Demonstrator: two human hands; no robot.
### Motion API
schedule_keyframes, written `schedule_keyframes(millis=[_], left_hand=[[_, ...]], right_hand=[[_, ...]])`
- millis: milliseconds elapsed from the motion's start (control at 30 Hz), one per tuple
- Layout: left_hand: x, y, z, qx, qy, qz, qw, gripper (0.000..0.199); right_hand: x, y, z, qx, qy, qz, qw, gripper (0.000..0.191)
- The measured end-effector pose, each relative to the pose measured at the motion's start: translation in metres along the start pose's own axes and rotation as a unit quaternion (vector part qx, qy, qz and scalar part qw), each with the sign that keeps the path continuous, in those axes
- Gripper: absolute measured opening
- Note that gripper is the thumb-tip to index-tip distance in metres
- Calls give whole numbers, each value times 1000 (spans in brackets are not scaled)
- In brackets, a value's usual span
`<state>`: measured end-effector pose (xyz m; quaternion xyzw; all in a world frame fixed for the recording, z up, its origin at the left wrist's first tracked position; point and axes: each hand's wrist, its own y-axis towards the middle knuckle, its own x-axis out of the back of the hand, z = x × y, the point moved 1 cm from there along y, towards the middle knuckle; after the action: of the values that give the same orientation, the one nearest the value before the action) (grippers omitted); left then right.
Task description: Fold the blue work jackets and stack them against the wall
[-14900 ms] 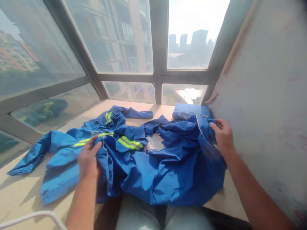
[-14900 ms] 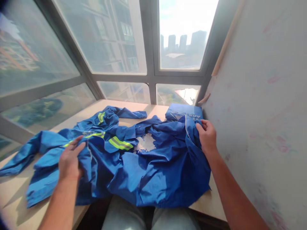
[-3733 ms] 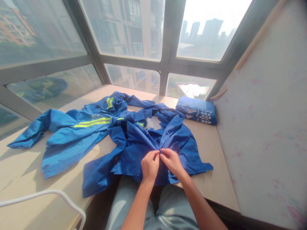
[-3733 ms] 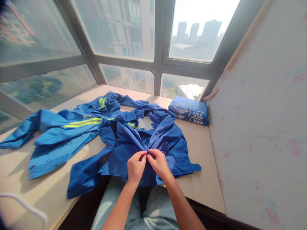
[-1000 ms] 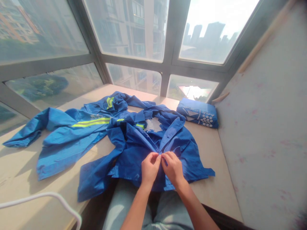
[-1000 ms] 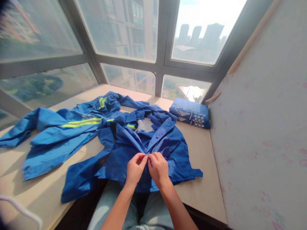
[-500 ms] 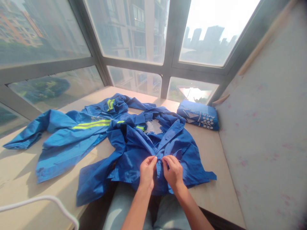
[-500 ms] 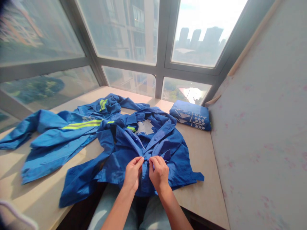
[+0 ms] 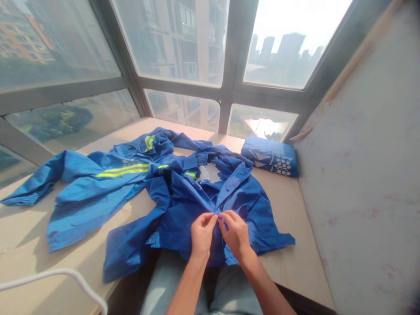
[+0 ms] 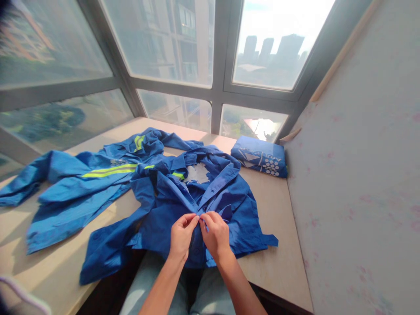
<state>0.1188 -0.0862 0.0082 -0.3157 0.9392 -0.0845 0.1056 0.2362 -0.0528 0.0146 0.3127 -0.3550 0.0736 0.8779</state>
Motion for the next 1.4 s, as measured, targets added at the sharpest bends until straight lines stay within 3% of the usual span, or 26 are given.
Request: schedule_keyframes(millis=[233,433,533,733,833,900,967,1033,1133,1200,1300,1400], left_hand=[[-1,-1,0,26,-39,-3,999,28],[2,1,5,84,-94,4,992,38],[3,1,6,106,-115,10,988,40],[3,1,5,63,-80,46,994,36],[4,1,5,33,-52,57,996,31],[5,1,5,10,-23,62,998,27],[6,0,5,-16,13,69,997,24],[6,0,4,-42,40,83,995,21],[7,1,5,-68,59,110,990,23],[8,3,7,-76,76,123,987,30],[13,6,9,-93,148,126,977,37],[19,5,2,-113,276,130,946,38]], right_hand=[[0,-1,0,-43,58,9,997,22],[4,7,0,-171,209,55,961,17],[2,12,-3,-269,320,70,906,19],[-1,18,-6,-451,529,132,707,29],[-1,17,-5,-466,551,141,677,31],[-3,17,-5,-463,551,138,680,33],[-6,16,-6,-448,534,134,704,35],[-9,16,-8,-412,484,125,762,36],[-7,17,-8,-314,363,100,872,28],[-5,17,-6,-258,302,86,914,20],[-3,14,-5,-217,254,91,938,14],[-6,10,-7,-203,200,114,952,12]])
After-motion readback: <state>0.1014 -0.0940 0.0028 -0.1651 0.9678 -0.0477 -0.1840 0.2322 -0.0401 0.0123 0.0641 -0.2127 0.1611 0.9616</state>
